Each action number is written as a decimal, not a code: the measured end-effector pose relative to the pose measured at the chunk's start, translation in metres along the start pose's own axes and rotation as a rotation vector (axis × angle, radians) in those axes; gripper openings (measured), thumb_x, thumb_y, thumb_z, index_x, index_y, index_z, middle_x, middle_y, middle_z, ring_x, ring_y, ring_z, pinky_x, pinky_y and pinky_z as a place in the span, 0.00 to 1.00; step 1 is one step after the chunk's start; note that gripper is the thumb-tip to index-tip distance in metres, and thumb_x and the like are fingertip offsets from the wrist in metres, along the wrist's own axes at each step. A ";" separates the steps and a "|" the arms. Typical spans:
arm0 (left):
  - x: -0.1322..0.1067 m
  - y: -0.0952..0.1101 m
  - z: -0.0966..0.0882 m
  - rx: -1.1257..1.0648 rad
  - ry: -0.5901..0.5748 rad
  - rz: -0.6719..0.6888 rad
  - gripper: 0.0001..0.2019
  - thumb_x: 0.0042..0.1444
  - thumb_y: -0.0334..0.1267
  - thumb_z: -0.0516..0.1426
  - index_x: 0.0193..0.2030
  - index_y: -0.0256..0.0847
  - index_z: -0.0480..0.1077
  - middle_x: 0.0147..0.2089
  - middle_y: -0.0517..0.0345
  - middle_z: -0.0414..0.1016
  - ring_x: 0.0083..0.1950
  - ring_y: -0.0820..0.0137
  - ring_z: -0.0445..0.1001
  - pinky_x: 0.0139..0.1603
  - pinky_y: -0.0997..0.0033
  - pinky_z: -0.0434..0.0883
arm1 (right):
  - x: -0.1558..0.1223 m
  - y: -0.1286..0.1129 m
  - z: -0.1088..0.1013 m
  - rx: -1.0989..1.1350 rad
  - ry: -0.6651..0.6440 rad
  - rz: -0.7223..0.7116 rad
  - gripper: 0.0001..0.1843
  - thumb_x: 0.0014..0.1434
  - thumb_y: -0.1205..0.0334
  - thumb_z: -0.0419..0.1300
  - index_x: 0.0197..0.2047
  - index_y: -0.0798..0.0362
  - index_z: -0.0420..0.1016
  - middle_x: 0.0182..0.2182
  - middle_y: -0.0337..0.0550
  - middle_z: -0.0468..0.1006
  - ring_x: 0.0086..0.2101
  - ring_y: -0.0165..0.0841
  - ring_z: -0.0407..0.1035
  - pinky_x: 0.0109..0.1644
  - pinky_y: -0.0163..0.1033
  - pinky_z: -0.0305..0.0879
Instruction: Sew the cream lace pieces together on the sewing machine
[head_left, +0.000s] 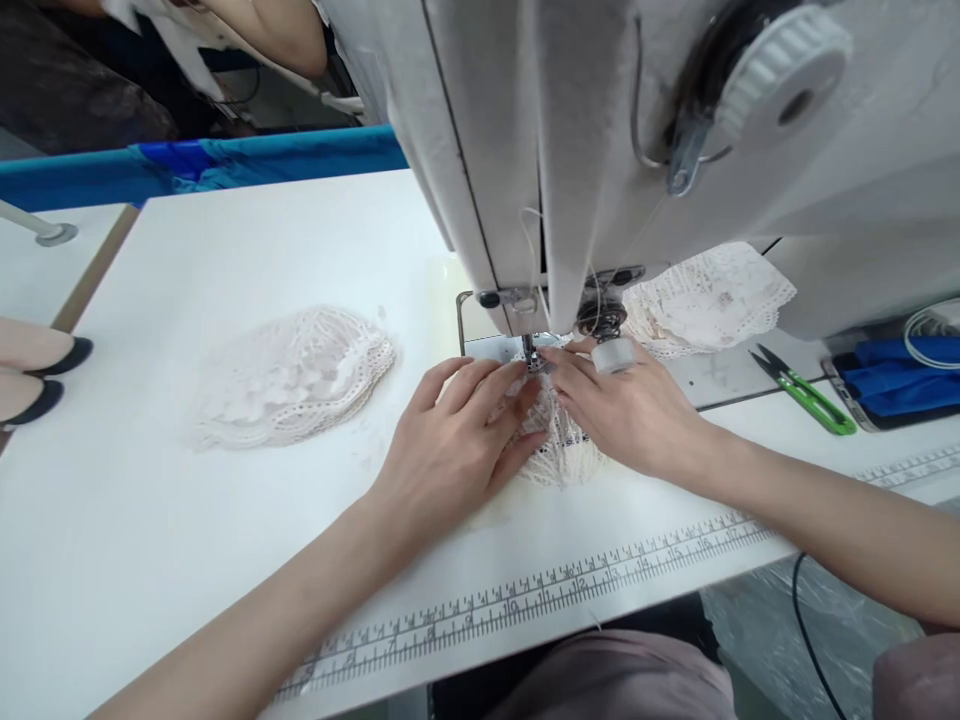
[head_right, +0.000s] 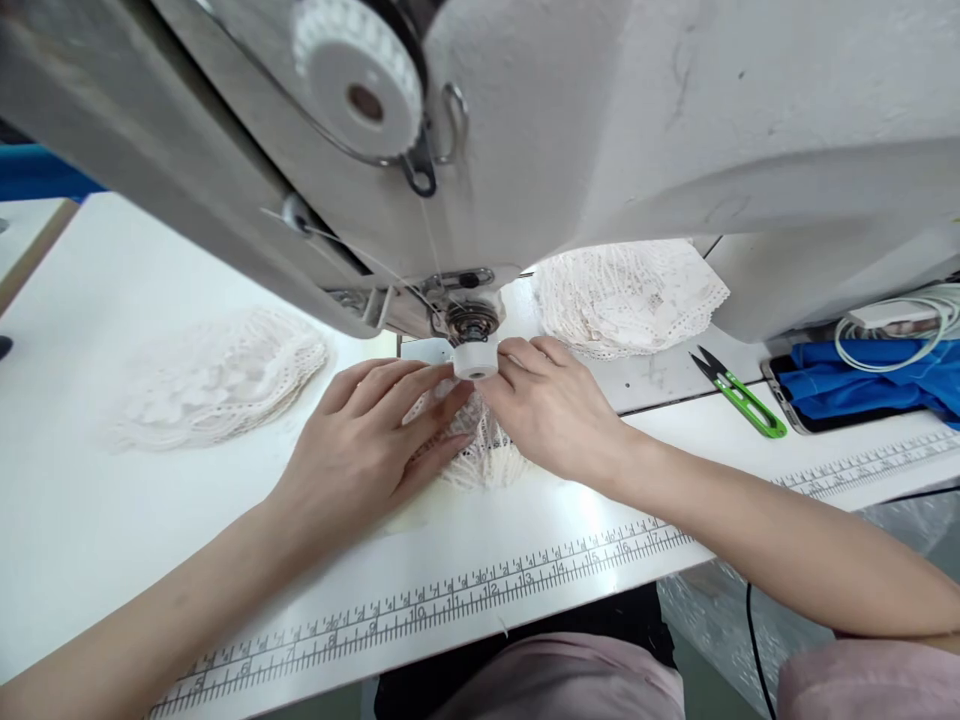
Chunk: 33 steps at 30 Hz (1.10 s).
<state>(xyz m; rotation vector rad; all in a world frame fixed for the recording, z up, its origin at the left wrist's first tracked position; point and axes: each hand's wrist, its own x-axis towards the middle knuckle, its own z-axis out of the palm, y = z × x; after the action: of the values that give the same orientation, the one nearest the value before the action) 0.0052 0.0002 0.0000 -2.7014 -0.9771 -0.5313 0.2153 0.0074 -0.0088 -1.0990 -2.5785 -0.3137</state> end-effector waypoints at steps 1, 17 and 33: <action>0.000 0.002 0.000 0.020 0.000 0.001 0.16 0.61 0.42 0.56 0.53 0.37 0.71 0.53 0.46 0.76 0.54 0.56 0.73 0.54 0.52 0.69 | 0.000 0.002 0.001 -0.016 -0.003 -0.006 0.11 0.63 0.71 0.51 0.43 0.56 0.73 0.45 0.48 0.79 0.48 0.39 0.67 0.48 0.43 0.60; 0.002 0.006 -0.002 0.084 -0.025 -0.010 0.19 0.63 0.47 0.52 0.56 0.39 0.68 0.54 0.47 0.75 0.58 0.57 0.72 0.59 0.46 0.64 | 0.004 0.003 -0.002 -0.026 -0.013 0.010 0.14 0.67 0.63 0.49 0.50 0.60 0.72 0.48 0.54 0.78 0.53 0.41 0.66 0.54 0.49 0.61; 0.002 0.003 0.001 0.082 0.031 -0.024 0.19 0.63 0.47 0.54 0.55 0.39 0.69 0.53 0.47 0.76 0.59 0.56 0.71 0.61 0.42 0.62 | 0.005 0.004 -0.002 -0.019 0.041 -0.026 0.12 0.66 0.66 0.51 0.47 0.59 0.72 0.46 0.50 0.79 0.49 0.38 0.69 0.54 0.46 0.60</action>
<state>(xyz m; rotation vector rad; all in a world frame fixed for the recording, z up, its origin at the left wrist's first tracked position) 0.0094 -0.0006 -0.0004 -2.6045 -1.0014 -0.5247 0.2157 0.0131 -0.0050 -1.0548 -2.5604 -0.3644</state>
